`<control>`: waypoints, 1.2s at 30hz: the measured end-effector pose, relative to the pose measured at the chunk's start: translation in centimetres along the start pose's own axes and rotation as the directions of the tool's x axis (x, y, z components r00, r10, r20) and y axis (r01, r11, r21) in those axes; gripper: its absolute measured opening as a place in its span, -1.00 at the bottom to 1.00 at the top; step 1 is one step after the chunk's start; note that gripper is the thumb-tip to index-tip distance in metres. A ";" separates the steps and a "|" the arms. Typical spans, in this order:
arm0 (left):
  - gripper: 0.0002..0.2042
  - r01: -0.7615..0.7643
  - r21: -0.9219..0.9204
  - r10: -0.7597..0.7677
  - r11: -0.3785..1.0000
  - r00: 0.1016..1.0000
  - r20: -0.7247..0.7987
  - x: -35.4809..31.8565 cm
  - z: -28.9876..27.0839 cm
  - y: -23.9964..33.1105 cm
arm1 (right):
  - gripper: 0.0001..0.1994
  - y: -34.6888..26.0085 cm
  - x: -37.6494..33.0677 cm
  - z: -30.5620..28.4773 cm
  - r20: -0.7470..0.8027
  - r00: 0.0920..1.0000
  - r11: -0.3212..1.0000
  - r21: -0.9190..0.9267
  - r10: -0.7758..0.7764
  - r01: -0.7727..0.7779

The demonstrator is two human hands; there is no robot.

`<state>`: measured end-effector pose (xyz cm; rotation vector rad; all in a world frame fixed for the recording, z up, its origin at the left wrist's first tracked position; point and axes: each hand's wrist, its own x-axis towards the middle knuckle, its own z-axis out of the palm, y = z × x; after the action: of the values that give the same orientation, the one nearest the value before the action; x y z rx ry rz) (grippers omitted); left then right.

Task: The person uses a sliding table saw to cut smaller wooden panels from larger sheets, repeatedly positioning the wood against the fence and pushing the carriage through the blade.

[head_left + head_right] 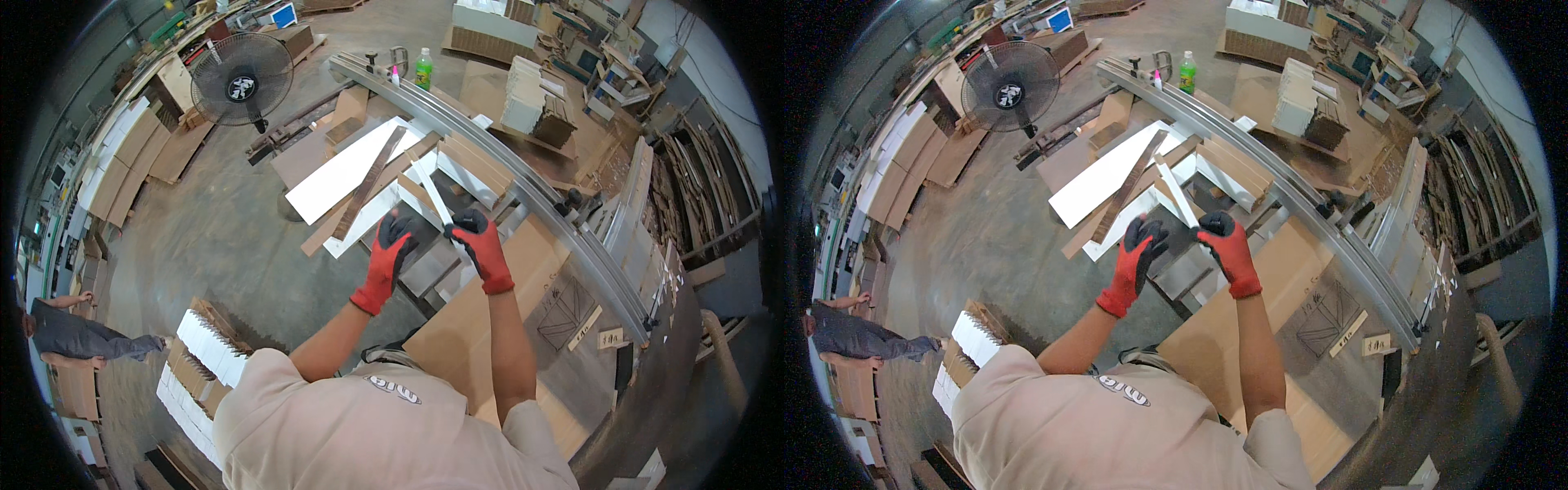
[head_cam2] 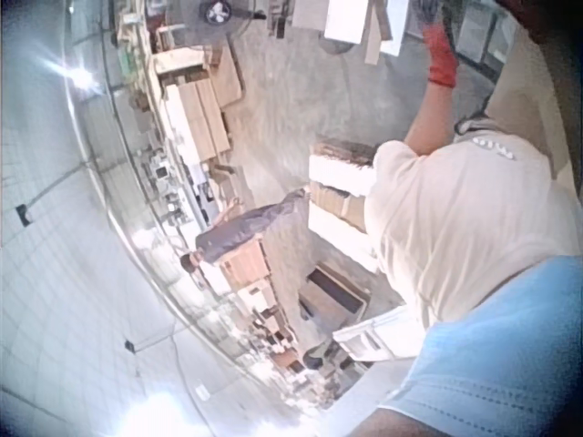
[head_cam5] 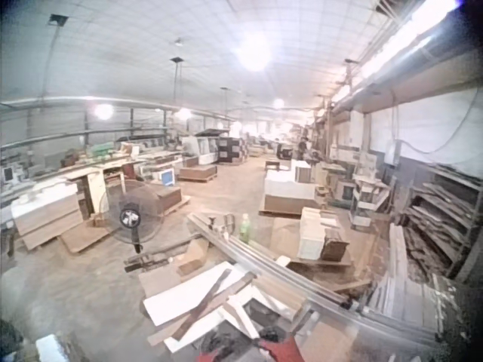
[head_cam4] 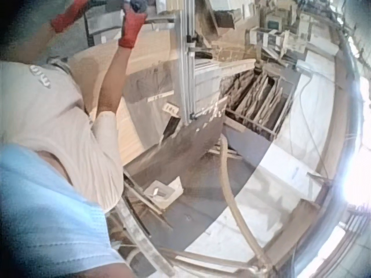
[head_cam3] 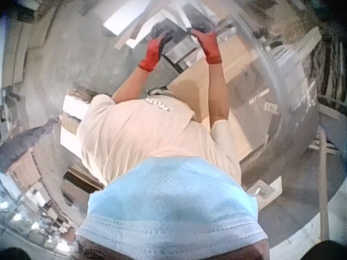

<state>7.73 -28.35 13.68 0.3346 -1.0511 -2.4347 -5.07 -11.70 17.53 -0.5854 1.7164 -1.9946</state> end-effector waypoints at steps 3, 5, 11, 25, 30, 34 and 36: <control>-0.53 0.061 0.106 -0.078 0.992 0.983 0.163 0.7 5.5 3.2 | -0.78 -2.0 -5.3 -0.1 0.070 0.997 0.995 0.099 0.014 -0.021; -0.60 0.062 0.217 -0.110 0.974 0.971 0.214 -0.3 8.4 4.8 | -0.76 -3.4 -8.0 0.4 0.024 0.997 0.993 0.095 0.069 -0.071; -0.55 0.006 0.291 -0.125 0.957 0.911 0.392 -3.7 11.6 4.7 | -0.71 -3.1 -13.2 -0.8 -0.115 0.993 0.996 0.089 0.036 -0.026; -0.44 -0.153 0.691 -0.474 0.707 0.623 0.623 -9.2 13.6 -15.2 | -0.45 -0.5 -34.6 -14.5 -0.841 0.530 0.789 -0.397 -0.108 -0.469; -0.50 -0.535 0.463 -0.448 0.707 0.168 0.878 -14.7 19.3 -21.0 | -0.38 2.6 -46.1 -23.0 -0.901 0.268 0.189 -0.345 -0.341 -0.920; -0.50 -0.739 0.164 -0.349 0.653 -0.101 0.932 -17.6 23.9 -29.3 | -0.39 3.9 -49.2 -29.4 -0.887 0.314 0.101 -0.366 -0.339 -0.925; -0.50 -0.792 0.056 -0.322 0.608 -0.182 0.929 -19.1 26.9 -33.1 | -0.39 3.9 -49.3 -32.1 -0.888 0.346 0.040 -0.374 -0.304 -0.926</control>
<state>3.06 17.88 8.33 -1.8497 -2.3055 -1.0956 16.52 42.25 7.67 0.9666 3.2147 -0.1036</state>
